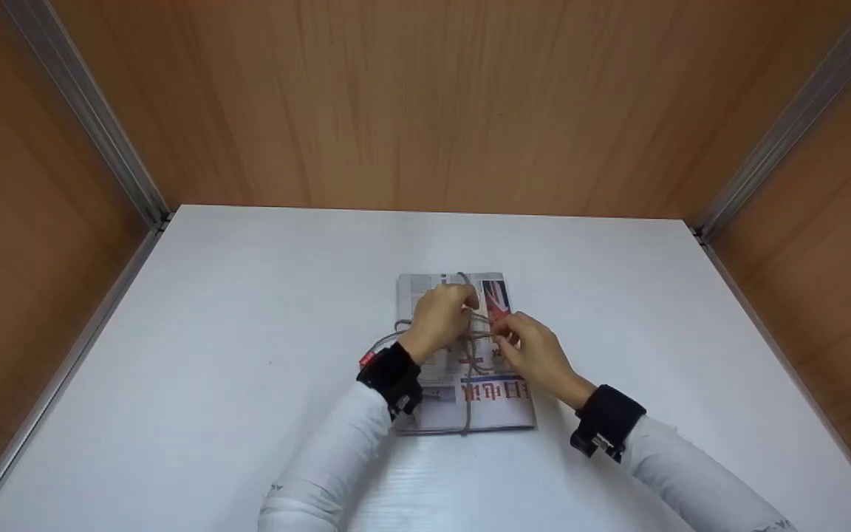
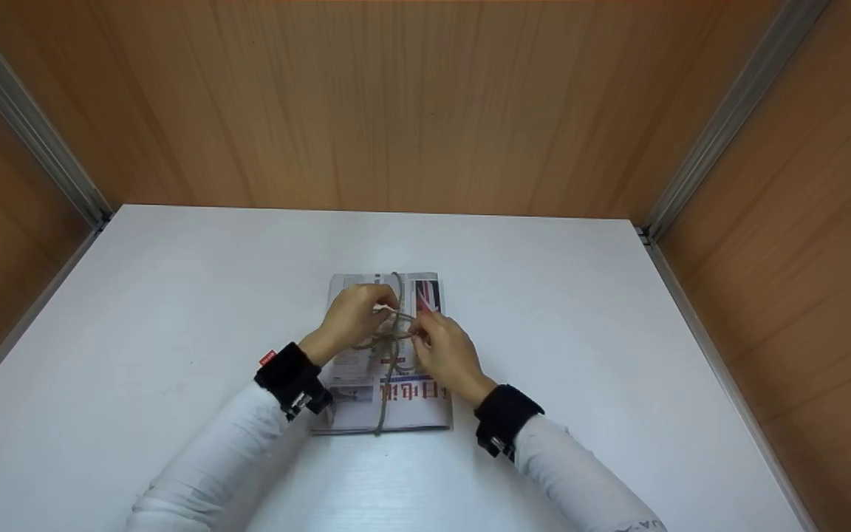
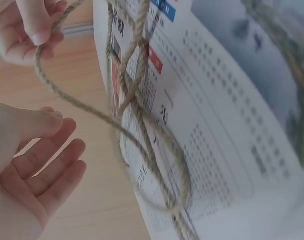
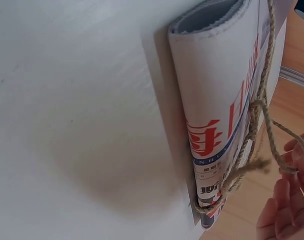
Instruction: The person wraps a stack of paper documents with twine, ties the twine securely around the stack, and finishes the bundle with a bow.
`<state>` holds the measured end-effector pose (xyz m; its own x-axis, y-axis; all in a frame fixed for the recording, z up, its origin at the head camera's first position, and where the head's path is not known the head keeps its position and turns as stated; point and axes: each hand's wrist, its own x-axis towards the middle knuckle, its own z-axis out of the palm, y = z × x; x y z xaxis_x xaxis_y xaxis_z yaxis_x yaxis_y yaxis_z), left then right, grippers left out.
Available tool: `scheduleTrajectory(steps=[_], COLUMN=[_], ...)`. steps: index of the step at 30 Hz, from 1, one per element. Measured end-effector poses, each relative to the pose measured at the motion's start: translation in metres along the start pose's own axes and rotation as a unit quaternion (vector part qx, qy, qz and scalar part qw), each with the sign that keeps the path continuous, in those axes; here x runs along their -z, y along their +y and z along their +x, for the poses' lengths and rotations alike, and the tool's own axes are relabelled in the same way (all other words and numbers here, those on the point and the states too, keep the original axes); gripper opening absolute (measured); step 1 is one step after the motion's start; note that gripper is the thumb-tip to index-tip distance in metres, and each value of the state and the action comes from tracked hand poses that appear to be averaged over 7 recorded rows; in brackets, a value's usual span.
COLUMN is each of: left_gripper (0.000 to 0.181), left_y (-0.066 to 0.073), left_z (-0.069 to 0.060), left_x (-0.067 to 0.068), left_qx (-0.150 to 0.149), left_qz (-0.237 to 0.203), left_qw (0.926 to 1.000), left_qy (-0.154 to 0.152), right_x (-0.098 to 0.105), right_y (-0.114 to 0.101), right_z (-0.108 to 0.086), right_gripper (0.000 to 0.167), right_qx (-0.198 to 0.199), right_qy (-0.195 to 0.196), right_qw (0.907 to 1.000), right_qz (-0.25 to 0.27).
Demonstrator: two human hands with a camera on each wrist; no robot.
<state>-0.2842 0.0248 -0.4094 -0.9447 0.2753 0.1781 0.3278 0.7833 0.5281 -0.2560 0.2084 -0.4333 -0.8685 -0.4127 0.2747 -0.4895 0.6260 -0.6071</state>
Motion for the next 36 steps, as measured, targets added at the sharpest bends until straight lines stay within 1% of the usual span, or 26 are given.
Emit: scheduleTrajectory(steps=[4, 8, 11, 14, 16, 19, 23, 25, 28, 32, 36], left_gripper=[0.013, 0.01, 0.006, 0.01, 0.013, 0.014, 0.015, 0.015, 0.014, 0.012, 0.009], left_y=[-0.009, -0.022, -0.033, -0.044, -0.051, -0.059, -0.067, -0.07, -0.074, -0.077, -0.078], left_z=[-0.007, -0.018, -0.029, -0.041, -0.048, -0.058, -0.068, -0.072, -0.076, -0.078, -0.078], left_x=[0.01, 0.02, 0.027, 0.034, 0.038, 0.042, 0.042, 0.04, 0.036, 0.031, 0.029], left_qx=[0.02, 0.053, 0.072, 0.088, 0.096, 0.105, 0.111, 0.113, 0.114, 0.117, 0.124], left_qz=[0.008, 0.037, 0.073, 0.108, 0.123, 0.136, 0.139, 0.137, 0.139, 0.14, 0.129], left_qw=[0.9997, 0.9979, 0.9947, 0.9901, 0.9875, 0.9849, 0.9838, 0.9838, 0.9835, 0.9827, 0.9833], left_qy=[0.005, -0.003, -0.009, -0.018, -0.021, -0.021, -0.02, -0.022, -0.025, -0.03, -0.03], right_x=[0.0, -0.001, 0.0, 0.0, 0.0, 0.0, 0.001, 0.001, 0.0, -0.001, -0.003], right_y=[0.001, 0.002, 0.003, 0.006, 0.009, 0.013, 0.018, 0.021, 0.025, 0.032, 0.037], right_z=[0.001, 0.003, 0.005, 0.007, 0.008, 0.009, 0.008, 0.008, 0.007, 0.006, 0.003], right_gripper=[0.007, 0.008, 0.011, 0.012, 0.012, 0.012, 0.014, 0.015, 0.014, 0.013, 0.011], right_qx=[-0.014, -0.029, -0.04, -0.056, -0.06, -0.047, -0.013, -0.006, -0.006, -0.012, -0.035], right_qy=[0.003, 0.009, 0.019, 0.028, 0.035, 0.048, 0.066, 0.069, 0.07, 0.07, 0.05], right_qw=[0.9999, 0.9995, 0.999, 0.9979, 0.9972, 0.9968, 0.9955, 0.9943, 0.9928, 0.9912, 0.9909], right_qz=[0.002, 0.002, -0.009, -0.02, -0.029, -0.043, -0.067, -0.081, -0.097, -0.112, -0.12])
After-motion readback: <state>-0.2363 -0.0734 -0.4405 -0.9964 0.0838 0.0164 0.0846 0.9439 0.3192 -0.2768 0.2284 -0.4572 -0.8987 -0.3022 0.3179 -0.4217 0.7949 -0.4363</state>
